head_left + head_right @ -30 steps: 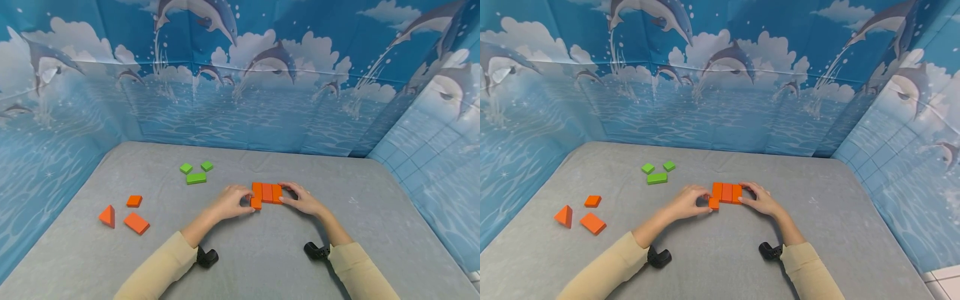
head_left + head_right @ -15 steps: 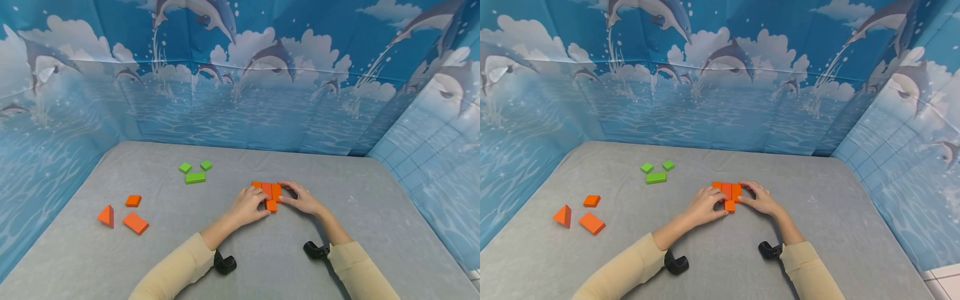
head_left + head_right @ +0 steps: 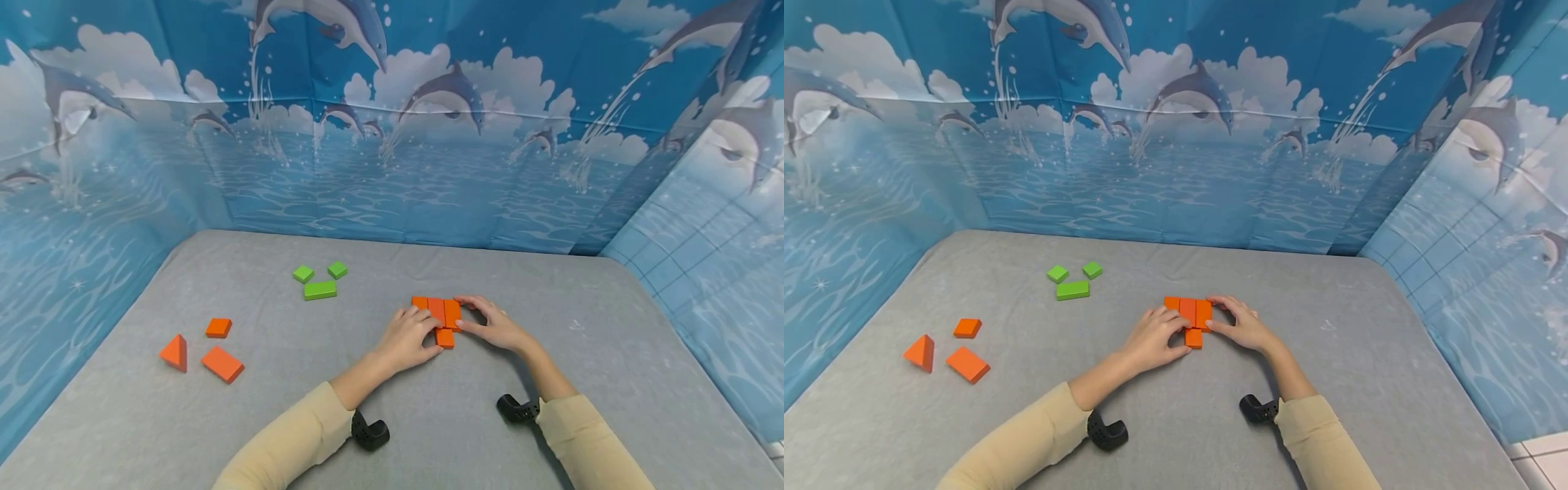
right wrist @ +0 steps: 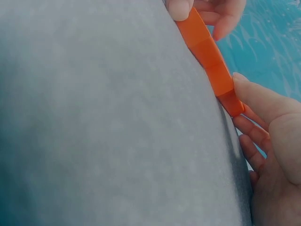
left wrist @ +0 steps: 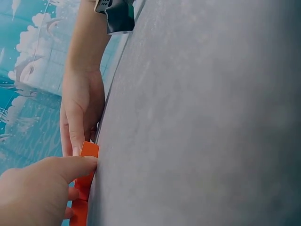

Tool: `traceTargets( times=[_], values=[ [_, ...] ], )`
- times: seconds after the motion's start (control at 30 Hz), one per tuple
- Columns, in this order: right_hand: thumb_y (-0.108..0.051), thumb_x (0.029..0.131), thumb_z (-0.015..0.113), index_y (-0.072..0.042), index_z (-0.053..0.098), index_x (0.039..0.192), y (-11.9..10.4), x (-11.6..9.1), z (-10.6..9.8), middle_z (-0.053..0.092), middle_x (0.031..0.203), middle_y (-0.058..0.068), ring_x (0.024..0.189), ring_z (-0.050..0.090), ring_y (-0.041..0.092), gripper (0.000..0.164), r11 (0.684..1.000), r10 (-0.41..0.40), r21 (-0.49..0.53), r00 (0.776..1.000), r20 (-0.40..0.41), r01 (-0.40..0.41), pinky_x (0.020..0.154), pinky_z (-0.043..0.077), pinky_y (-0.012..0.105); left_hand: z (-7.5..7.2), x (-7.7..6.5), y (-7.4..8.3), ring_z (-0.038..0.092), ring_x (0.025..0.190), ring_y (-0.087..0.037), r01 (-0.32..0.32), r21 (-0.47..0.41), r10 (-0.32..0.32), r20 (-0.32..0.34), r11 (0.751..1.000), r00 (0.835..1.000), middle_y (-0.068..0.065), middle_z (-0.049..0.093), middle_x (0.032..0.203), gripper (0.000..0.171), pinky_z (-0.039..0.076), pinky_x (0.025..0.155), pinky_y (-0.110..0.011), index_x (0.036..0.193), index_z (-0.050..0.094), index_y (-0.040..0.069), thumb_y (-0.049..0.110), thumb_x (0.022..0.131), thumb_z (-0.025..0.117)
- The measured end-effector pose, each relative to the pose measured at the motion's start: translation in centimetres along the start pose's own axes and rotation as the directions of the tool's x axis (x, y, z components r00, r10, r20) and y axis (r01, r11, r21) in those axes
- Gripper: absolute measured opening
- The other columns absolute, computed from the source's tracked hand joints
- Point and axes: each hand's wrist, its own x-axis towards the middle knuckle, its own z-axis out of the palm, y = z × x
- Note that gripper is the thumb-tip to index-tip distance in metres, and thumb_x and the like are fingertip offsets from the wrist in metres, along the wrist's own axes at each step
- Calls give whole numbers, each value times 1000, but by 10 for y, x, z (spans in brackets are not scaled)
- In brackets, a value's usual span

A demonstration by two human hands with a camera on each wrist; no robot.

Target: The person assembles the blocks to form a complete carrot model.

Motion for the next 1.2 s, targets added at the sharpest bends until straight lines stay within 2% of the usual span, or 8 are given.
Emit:
traceTargets(
  times=[0.17, 0.37, 0.73, 0.97, 1.07, 1.2],
  values=[
    [-15, 90, 58, 4, 42, 132, -11, -4, -3, 41, 132, 24, 119, 37, 40, 49, 1000, 0, -8, 1000, 10, 0, 95, 21, 62, 3, -1, -1, 47, 85, -12, -10, -11, 10, -22, 1000, 1000, 6, 59, 99, 31, 35, 74, -27, 106, 67, 22, 40, 80, 68],
    [-15, 89, 59, 3, 43, 132, -10, -4, -2, 42, 132, 24, 119, 38, 40, 49, 1000, -14, 5, 1000, 7, 14, 96, 22, 61, 6, -1, -1, 45, 81, -10, -17, -13, 16, -48, 1000, 999, 7, 56, 93, 28, 33, 73, -26, 104, 69, 24, 38, 80, 69],
    [-14, 89, 59, 3, 43, 131, -9, -4, -2, 42, 131, 23, 118, 37, 40, 48, 1000, -11, -3, 1000, -5, 11, 94, 18, 63, 7, -1, 1, 47, 84, -10, -11, 9, 12, -67, 1000, 998, 7, 56, 94, 25, 34, 77, -27, 102, 69, 24, 37, 81, 67],
    [-22, 89, 60, -4, 44, 133, 25, 6, 3, 42, 133, 18, 119, 38, 36, 50, 999, -33, -30, 999, -11, 33, 93, 21, 62, 8, -2, 1, 48, 83, -10, -7, 6, 8, -91, 1000, 996, 7, 57, 93, 23, 35, 78, -28, 100, 68, 23, 34, 81, 68],
    [-23, 89, 60, -6, 44, 133, 31, 8, 5, 43, 133, 17, 119, 38, 35, 50, 999, -28, -27, 1000, -14, 28, 94, 20, 62, 10, -2, 1, 47, 82, -10, -8, 6, 8, -107, 1000, 994, 6, 57, 91, 22, 35, 77, -28, 100, 68, 23, 33, 80, 68],
    [-23, 89, 60, -7, 44, 133, 29, 8, 5, 43, 133, 16, 119, 39, 34, 50, 999, -28, -28, 1000, -14, 27, 94, 21, 61, 11, -2, 1, 47, 81, -10, -3, 11, 5, -115, 1000, 993, 6, 57, 91, 22, 35, 76, -27, 99, 68, 23, 33, 80, 68]
  ],
)
